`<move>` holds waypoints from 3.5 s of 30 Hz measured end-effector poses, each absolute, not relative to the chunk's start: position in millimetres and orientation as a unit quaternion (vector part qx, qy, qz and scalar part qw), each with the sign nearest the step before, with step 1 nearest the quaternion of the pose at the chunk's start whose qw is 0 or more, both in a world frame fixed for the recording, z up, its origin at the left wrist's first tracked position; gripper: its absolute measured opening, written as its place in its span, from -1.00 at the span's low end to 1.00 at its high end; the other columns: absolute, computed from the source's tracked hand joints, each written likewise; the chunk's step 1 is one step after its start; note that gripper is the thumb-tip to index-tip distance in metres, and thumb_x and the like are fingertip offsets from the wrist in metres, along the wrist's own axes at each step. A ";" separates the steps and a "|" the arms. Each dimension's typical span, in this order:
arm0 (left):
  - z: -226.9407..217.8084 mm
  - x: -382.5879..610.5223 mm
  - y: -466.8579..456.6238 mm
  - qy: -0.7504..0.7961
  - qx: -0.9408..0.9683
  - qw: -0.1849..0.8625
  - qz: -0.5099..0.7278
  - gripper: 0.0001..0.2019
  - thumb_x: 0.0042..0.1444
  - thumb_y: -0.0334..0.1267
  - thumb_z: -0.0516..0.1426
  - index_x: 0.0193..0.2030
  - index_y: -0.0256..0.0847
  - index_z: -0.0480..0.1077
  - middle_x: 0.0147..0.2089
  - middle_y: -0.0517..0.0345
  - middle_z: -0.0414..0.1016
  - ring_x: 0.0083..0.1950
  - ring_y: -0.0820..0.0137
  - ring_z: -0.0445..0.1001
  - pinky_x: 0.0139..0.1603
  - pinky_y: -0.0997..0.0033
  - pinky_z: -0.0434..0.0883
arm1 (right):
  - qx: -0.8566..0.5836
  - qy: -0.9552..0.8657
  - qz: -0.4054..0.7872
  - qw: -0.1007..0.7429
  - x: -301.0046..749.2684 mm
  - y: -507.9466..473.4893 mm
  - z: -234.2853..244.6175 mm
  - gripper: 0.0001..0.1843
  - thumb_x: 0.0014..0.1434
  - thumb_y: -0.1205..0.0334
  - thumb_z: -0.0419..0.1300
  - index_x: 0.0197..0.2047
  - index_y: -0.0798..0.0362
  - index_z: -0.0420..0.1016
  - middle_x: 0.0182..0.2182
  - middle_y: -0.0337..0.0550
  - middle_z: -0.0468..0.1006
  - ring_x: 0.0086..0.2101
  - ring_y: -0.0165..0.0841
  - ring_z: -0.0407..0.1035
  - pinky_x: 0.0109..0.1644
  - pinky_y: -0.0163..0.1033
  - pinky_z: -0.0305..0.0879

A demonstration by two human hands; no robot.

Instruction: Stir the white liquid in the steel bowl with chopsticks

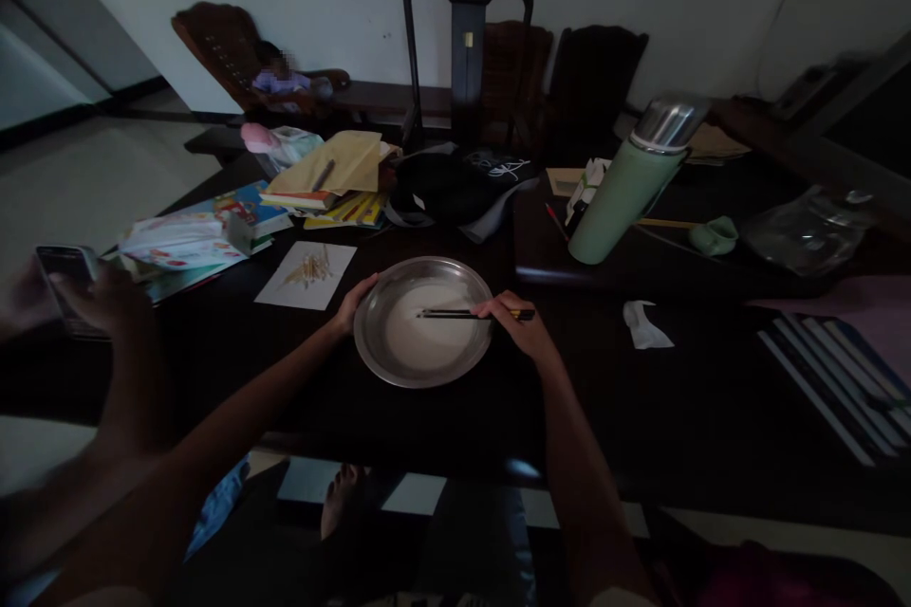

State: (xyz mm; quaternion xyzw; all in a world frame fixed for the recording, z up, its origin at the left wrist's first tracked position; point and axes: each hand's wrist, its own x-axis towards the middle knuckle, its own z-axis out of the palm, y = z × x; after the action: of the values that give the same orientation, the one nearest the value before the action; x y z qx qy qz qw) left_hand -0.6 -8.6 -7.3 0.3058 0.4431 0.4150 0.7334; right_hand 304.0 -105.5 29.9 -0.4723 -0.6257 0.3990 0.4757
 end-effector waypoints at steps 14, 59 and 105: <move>-5.8 -0.2 -9.0 0.440 0.300 0.740 0.410 -0.68 0.16 -0.12 0.16 -0.07 -0.31 0.52 -0.39 0.10 0.58 -0.40 0.31 0.52 -0.35 0.40 0.42 | -0.474 -0.609 0.394 0.499 311.0 -104.5 27.1 -0.61 0.23 -0.08 0.12 -0.46 -0.03 0.56 -0.36 -0.19 0.66 -0.24 -0.28 0.53 -0.02 -0.14 0.36; -15.0 -4.3 -4.8 0.434 0.328 0.735 0.405 -0.62 0.14 -0.07 0.17 -0.04 -0.30 0.52 -0.40 0.09 0.58 -0.34 0.25 0.54 -0.31 0.37 0.42 | -0.454 -0.605 0.411 0.509 317.8 -106.6 28.0 -0.55 0.26 -0.07 0.08 -0.54 -0.01 0.50 -0.48 -0.20 0.62 -0.38 -0.30 0.50 -0.13 -0.15 0.37; -10.2 -2.3 -7.9 0.425 0.328 0.738 0.408 -0.64 0.09 -0.06 0.21 -0.08 -0.28 0.53 -0.38 0.10 0.58 -0.34 0.25 0.54 -0.33 0.38 0.42 | -0.488 -0.581 0.372 0.534 319.5 -105.2 27.6 -0.56 0.25 -0.08 0.08 -0.54 -0.03 0.50 -0.46 -0.19 0.63 -0.35 -0.28 0.51 -0.10 -0.12 0.37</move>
State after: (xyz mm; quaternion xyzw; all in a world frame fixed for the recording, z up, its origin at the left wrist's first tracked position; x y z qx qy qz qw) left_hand -2.3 -7.9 -10.2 0.3283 0.4246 0.4084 0.7384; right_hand 319.5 -105.2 27.6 -0.4881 -0.5815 0.3717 0.5343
